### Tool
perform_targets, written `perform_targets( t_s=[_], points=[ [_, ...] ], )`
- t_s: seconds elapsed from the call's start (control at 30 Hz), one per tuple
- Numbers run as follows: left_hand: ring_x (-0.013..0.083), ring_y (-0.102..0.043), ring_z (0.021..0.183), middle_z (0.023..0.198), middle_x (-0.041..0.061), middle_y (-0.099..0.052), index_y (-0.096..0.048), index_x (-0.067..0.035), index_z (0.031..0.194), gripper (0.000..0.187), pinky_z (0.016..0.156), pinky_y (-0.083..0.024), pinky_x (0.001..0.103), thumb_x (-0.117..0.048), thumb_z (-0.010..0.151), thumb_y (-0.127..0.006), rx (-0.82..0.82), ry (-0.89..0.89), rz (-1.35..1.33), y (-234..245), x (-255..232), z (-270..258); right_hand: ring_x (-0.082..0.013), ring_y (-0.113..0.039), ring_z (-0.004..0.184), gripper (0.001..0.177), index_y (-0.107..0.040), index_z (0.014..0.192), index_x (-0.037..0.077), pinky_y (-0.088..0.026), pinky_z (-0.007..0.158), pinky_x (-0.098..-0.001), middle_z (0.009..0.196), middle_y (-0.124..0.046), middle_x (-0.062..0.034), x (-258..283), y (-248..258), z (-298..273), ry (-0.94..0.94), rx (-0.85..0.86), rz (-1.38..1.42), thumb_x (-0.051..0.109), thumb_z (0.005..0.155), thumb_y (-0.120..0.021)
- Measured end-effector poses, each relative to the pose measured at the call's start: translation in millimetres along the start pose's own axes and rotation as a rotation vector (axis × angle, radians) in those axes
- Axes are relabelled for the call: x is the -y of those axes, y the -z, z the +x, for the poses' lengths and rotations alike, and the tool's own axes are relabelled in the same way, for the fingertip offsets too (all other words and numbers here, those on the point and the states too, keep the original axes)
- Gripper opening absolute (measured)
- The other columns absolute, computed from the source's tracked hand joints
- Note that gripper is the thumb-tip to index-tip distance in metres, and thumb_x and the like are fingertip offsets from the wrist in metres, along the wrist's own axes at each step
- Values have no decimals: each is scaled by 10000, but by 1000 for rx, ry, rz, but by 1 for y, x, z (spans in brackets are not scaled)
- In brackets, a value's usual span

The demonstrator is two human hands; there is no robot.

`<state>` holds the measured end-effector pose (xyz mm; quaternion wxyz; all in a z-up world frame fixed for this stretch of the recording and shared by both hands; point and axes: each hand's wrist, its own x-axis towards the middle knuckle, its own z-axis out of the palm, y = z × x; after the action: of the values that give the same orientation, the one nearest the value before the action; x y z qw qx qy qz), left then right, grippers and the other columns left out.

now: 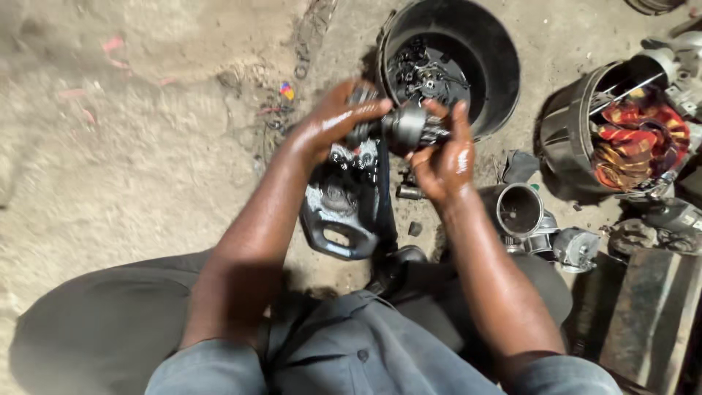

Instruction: The person is cleaning engine parts using a liquid from a container. They scrub and rinse the parts, placing them into a bucket after cleaning.

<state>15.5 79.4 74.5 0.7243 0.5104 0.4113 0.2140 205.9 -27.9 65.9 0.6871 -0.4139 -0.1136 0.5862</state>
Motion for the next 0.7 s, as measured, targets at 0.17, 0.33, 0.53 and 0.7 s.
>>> perform_targets(
  t_s=[0.17,0.33,0.53,0.7],
  points=[
    [190,-687,935,1125,73,-699,-608,-118,1264,728,563,-617,377,-546,705,-794,104,135,0,2,-27,6,-299,-739,930,542,-647,1167,57,-624,793,-432,1123,-728,-196,-1,-10,9,35,-69,6,549,1041,-459],
    [176,-684,968,1160,34,-705,-606,-183,1312,713,631,-574,383,-617,758,-719,173,200,33,18,-23,16,-248,-702,823,549,-680,1177,56,-551,671,-357,1041,-728,-179,-2,-14,9,169,-95,-129,532,1069,-429],
    [252,-664,993,1182,141,-649,-586,-60,1337,735,700,-575,421,-512,793,-786,201,-36,-26,11,-16,16,-241,-722,1019,422,-641,1069,21,-605,915,-386,1130,-713,-171,8,-14,-6,298,56,-116,406,1080,-470],
    [259,-638,1083,1286,105,-572,-551,-114,1338,666,733,-636,489,-480,807,-720,144,63,-99,0,-6,10,-287,-725,1011,292,-629,1021,61,-628,935,-455,1091,-719,-181,-4,-19,-1,243,33,-16,338,1045,-543]
  ],
)
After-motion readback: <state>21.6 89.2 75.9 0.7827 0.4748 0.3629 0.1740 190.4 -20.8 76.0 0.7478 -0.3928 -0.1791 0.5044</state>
